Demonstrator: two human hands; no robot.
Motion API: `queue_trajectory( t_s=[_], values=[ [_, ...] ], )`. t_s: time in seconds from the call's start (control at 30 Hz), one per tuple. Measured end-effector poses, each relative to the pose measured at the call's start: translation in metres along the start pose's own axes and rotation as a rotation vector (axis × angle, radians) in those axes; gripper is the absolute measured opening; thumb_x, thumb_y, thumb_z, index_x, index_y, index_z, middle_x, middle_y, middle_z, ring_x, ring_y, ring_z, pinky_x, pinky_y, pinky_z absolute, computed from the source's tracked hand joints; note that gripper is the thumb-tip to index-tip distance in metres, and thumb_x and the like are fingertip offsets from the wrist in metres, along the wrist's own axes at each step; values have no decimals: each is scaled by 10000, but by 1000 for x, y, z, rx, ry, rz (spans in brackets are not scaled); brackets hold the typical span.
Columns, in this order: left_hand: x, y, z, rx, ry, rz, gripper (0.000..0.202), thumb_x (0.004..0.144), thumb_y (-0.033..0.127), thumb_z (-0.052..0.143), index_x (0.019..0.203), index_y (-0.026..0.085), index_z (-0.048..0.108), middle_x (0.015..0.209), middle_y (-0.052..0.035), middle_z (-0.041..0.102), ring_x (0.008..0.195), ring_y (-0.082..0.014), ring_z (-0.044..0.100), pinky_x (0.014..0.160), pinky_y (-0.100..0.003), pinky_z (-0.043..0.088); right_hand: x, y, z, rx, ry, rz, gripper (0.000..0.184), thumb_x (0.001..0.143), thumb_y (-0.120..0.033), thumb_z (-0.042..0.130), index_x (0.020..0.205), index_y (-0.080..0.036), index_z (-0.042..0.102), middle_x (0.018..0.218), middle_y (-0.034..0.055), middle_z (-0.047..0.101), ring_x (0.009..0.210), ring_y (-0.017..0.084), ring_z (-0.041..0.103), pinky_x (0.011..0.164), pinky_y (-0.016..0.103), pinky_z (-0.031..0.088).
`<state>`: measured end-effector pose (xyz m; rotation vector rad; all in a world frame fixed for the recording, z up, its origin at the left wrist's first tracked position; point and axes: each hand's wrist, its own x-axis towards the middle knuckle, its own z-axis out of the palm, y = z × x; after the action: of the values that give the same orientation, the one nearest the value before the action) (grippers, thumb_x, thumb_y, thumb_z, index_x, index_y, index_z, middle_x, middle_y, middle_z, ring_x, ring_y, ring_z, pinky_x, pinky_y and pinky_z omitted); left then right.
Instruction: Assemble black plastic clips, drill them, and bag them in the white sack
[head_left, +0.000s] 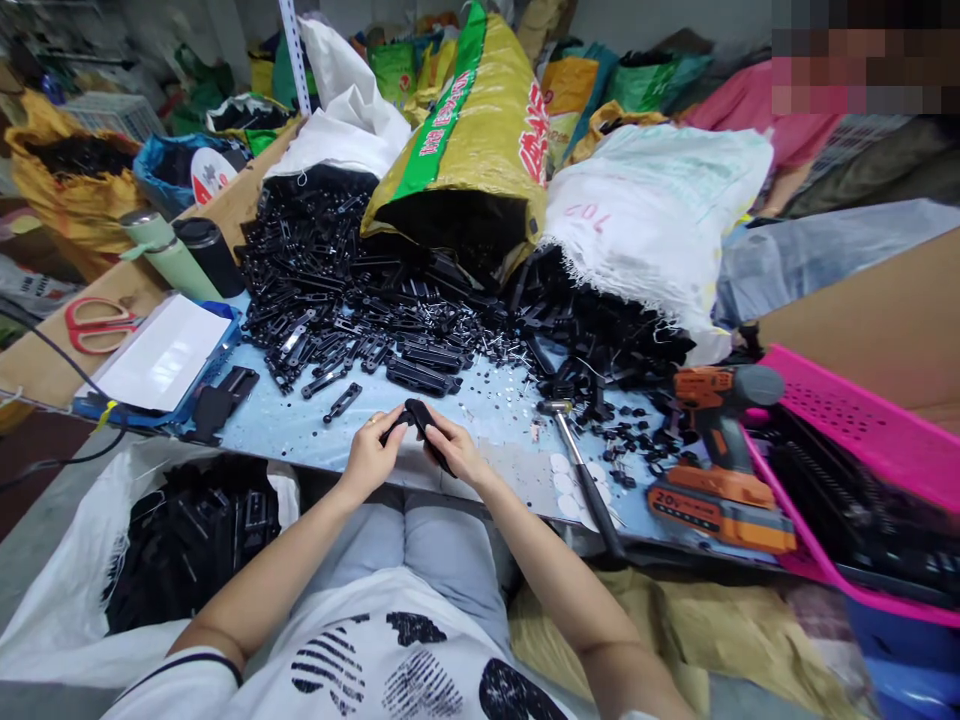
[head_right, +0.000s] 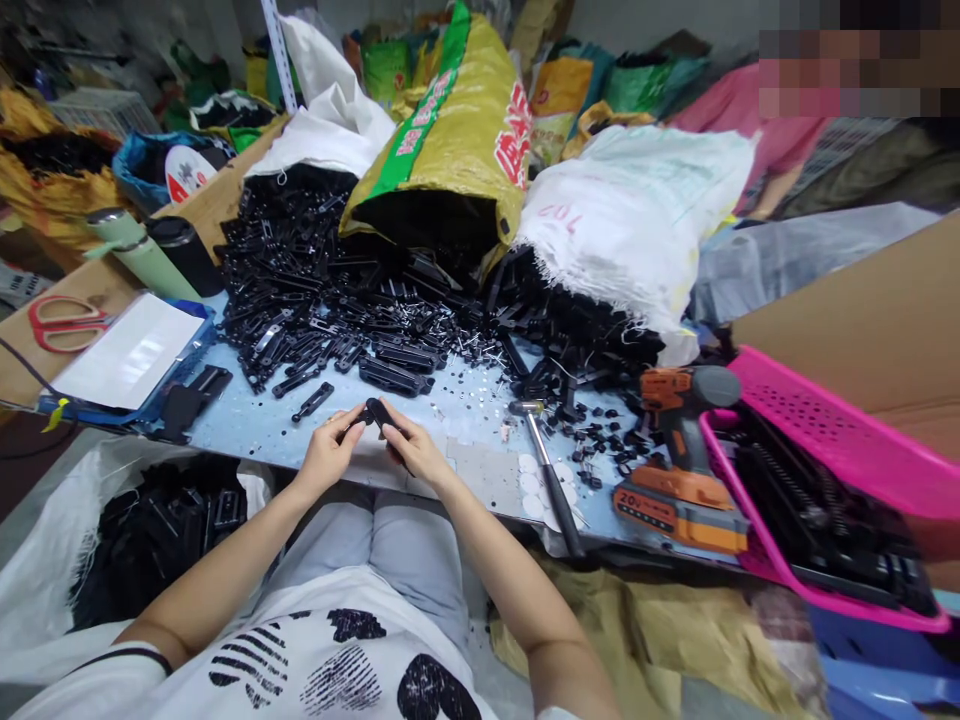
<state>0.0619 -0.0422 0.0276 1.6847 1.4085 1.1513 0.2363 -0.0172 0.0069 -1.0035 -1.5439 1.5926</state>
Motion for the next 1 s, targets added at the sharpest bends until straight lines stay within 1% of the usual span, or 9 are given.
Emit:
queue_trajectory(
  t_s=[0.17, 0.37, 0.5, 0.6, 0.67, 0.73, 0.83, 0.9, 1.0],
  values=[
    [0, 8, -1, 128, -5, 96, 350, 916, 308, 446, 1194, 159, 597, 939, -100, 628, 897, -190, 598, 835, -327, 474, -9, -2, -11, -234, -8, -99, 580, 862, -472, 505, 1389, -250, 408, 911, 52, 605, 564, 90, 482, 540, 238, 457],
    [0, 14, 18, 30, 242, 168, 354, 944, 325, 388, 1190, 169, 588, 964, -98, 617, 885, -173, 584, 807, -318, 482, -13, 12, 22, -161, 142, -196, 597, 910, -480, 408, 1441, -229, 302, 986, 66, 594, 555, 90, 485, 577, 275, 489],
    [-6, -1, 27, 65, 178, 38, 373, 951, 297, 332, 1237, 156, 527, 973, -111, 616, 860, -182, 607, 781, -346, 504, -9, 12, 17, -345, 58, -202, 576, 932, -455, 367, 1455, -236, 261, 1121, 85, 593, 800, 154, 596, 763, 331, 505],
    [-9, -12, 28, 279, 98, -60, 452, 901, 228, 407, 1344, 139, 399, 1107, -164, 566, 1001, -247, 582, 839, -419, 488, -5, -1, -39, -681, 154, -166, 488, 913, -402, 427, 1368, -226, 426, 1265, 100, 539, 1130, 228, 508, 975, 403, 393],
    [-4, -14, 26, 478, -61, 74, 553, 825, 163, 498, 1365, 181, 381, 1263, -173, 485, 1178, -303, 471, 966, -501, 391, -5, -13, -96, -859, 462, -51, 408, 894, -335, 462, 1269, -184, 522, 1261, 133, 536, 1174, 253, 467, 998, 410, 344],
    [7, -13, 23, 623, -314, 284, 554, 797, 110, 509, 1326, 257, 438, 1314, -123, 470, 1242, -307, 402, 1037, -553, 276, -8, -24, -157, -912, 852, 169, 301, 884, -253, 465, 1144, -152, 577, 1190, 168, 558, 1176, 260, 452, 963, 388, 325],
    [25, -8, 22, 748, -642, 501, 430, 852, 98, 449, 1233, 285, 523, 1147, -78, 592, 1147, -258, 481, 1023, -537, 270, -16, -35, -226, -851, 1035, 355, 203, 824, -182, 549, 1006, -92, 560, 1064, 239, 568, 1123, 312, 473, 876, 435, 326],
    [31, -5, 22, 832, -698, 521, 360, 894, 132, 416, 1220, 235, 530, 1020, -87, 628, 1024, -237, 541, 951, -474, 342, -21, -35, -249, -757, 1065, 434, 279, 696, -147, 693, 925, -112, 537, 976, 205, 591, 1033, 299, 518, 824, 415, 353],
    [32, -1, 20, 941, -625, 447, 336, 923, 196, 404, 1243, 162, 499, 971, -111, 630, 926, -230, 562, 819, -393, 391, -29, -27, -256, -556, 1080, 479, 408, 597, -162, 764, 915, -153, 508, 888, 97, 607, 867, 205, 560, 714, 314, 405]
  ],
)
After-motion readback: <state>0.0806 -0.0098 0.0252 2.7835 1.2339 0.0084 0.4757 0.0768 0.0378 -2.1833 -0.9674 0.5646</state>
